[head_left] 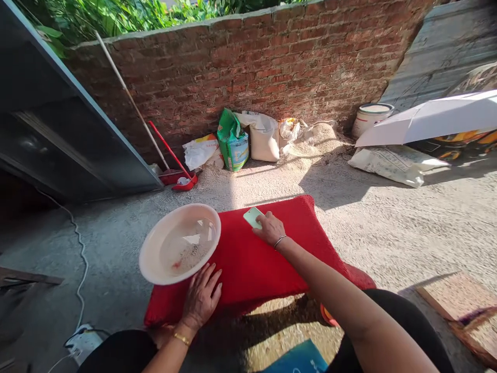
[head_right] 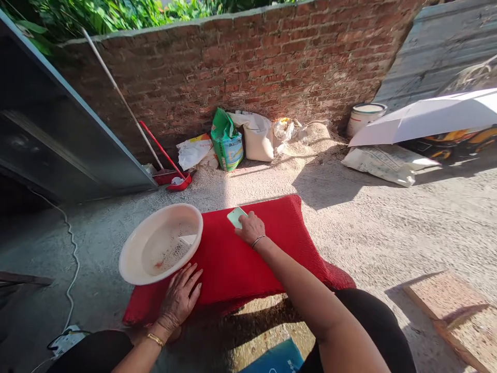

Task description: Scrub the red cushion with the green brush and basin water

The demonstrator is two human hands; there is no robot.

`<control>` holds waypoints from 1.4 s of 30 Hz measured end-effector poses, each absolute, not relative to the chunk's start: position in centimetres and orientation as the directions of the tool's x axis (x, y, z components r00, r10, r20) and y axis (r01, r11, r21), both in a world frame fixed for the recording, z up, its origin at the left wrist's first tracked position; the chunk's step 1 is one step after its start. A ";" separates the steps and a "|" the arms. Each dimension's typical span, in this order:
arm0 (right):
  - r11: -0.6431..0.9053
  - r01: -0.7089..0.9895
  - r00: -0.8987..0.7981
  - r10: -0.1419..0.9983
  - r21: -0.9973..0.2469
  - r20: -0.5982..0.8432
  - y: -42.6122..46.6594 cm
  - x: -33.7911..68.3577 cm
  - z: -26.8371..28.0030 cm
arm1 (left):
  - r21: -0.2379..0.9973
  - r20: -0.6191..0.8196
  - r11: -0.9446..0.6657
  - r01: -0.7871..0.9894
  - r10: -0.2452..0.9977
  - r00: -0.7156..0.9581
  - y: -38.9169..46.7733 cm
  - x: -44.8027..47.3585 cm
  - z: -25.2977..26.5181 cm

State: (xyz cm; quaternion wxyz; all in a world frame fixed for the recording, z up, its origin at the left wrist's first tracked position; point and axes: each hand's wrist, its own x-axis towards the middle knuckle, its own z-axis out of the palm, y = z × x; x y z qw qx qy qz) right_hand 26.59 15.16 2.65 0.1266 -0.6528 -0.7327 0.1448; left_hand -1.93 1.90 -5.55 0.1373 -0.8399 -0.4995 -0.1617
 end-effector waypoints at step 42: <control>-0.355 0.788 0.388 0.921 -0.504 -0.043 10.0 50.4 -1.3 | 0.004 0.366 -0.436 0.900 0.838 0.405 1.8 -1.3 -5.1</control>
